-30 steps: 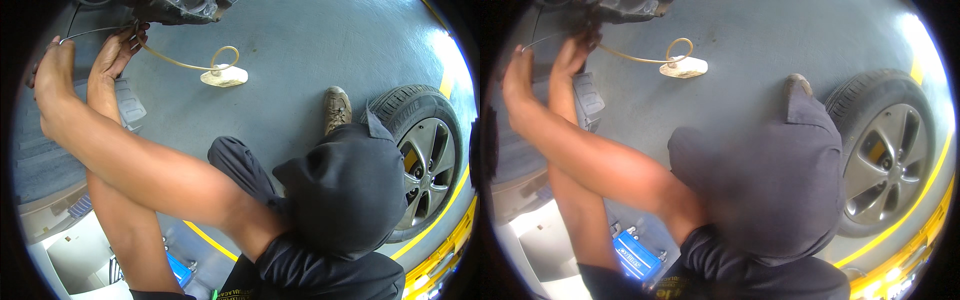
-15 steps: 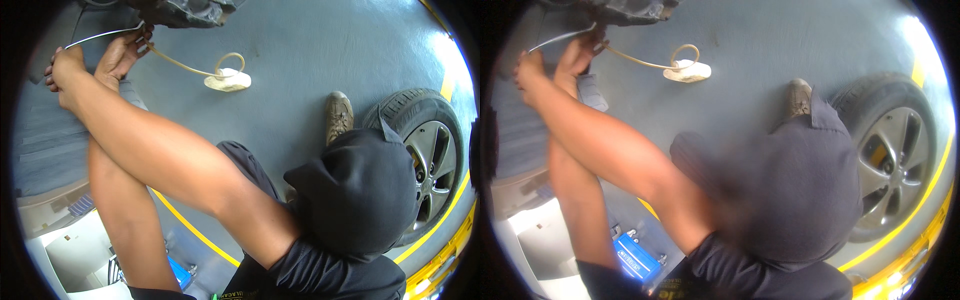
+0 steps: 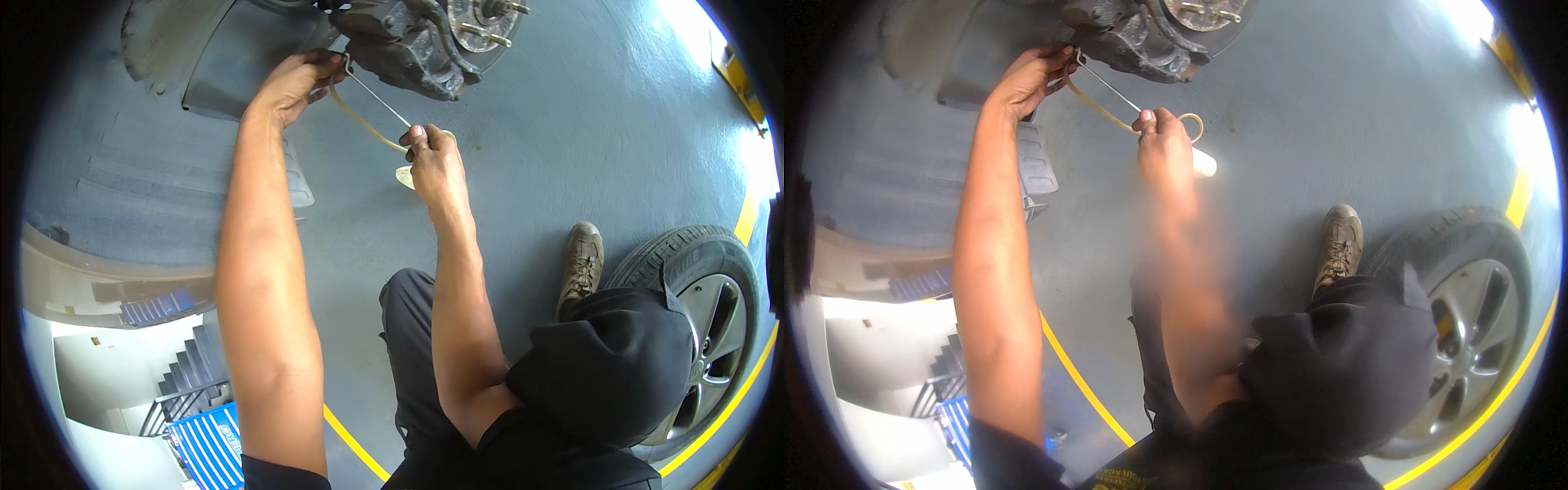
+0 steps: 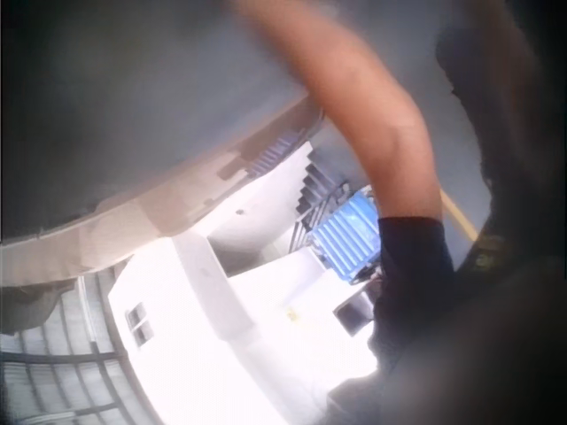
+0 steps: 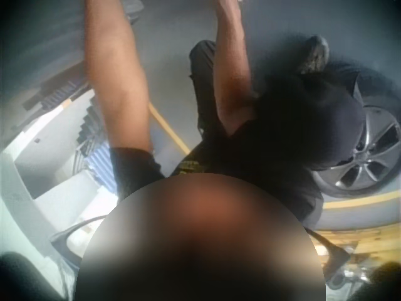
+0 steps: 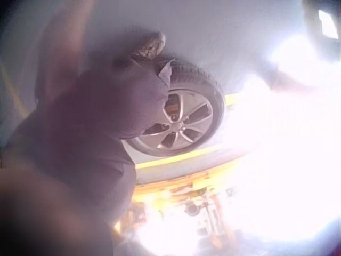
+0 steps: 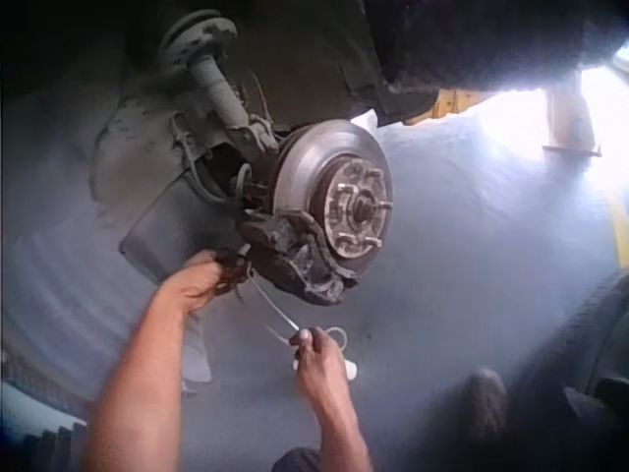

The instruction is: The person kneels beside a lifted car and uses a brake bleeding kit to purge fluid from the front brake caliper. They attach a clear tube to the bleeder valve, open the valve to allow fluid to flow into a collection bottle, then close the valve and repeat the process. The person briefly stands to wipe their hands before resuming the bleeding procedure.

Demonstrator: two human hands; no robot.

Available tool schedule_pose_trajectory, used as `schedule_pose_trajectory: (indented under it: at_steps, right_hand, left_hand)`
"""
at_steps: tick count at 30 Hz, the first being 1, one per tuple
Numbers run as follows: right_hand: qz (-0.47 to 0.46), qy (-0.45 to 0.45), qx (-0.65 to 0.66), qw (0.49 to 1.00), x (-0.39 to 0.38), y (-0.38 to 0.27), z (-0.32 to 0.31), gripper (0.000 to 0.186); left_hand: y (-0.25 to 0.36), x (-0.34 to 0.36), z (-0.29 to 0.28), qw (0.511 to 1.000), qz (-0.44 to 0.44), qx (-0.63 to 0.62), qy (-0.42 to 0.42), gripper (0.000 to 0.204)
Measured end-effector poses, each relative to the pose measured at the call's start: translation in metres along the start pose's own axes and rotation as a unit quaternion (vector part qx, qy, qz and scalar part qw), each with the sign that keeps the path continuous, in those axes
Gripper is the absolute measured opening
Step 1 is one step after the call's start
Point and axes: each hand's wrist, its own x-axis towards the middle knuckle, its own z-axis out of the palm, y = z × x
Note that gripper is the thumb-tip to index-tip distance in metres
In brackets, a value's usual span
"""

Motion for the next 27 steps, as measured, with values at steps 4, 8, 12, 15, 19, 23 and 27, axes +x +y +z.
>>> schedule_pose_trajectory:
  at_steps: [4, 8, 12, 15, 19, 23, 27]
  right_hand:
    - [-0.053, -0.016, 0.051, 0.997, 0.036, 0.049, 0.025, 0.040]
    - [-0.016, -0.090, 0.135, 0.987, 0.069, 0.078, 0.052, 0.035]
    - [0.025, -0.116, 0.216, 0.969, 0.093, 0.087, 0.060, 0.034]
    - [0.051, -0.183, 0.310, 0.932, 0.101, 0.086, 0.065, 0.030]
    - [0.139, -0.181, 0.345, 0.910, 0.109, 0.079, 0.052, 0.027]
    - [0.133, -0.215, 0.283, 0.925, 0.115, 0.068, 0.034, 0.027]
    - [0.141, -0.219, 0.324, 0.909, 0.102, 0.065, 0.029, 0.024]
  left_hand:
    - [0.007, -0.007, 0.004, 0.994, 0.019, 0.107, 0.023, 0.034]
    - [0.009, -0.004, 0.010, 0.989, 0.043, 0.134, 0.046, 0.032]
    - [0.004, 0.006, 0.015, 0.985, 0.081, 0.129, 0.075, 0.019]
    - [0.002, 0.006, 0.014, 0.984, 0.088, 0.129, 0.085, 0.013]
    - [0.005, 0.004, 0.014, 0.982, 0.105, 0.132, 0.081, 0.012]
    - [0.012, 0.000, 0.011, 0.972, 0.115, 0.192, 0.071, 0.016]
    - [0.012, -0.002, 0.011, 0.979, 0.109, 0.157, 0.070, 0.013]
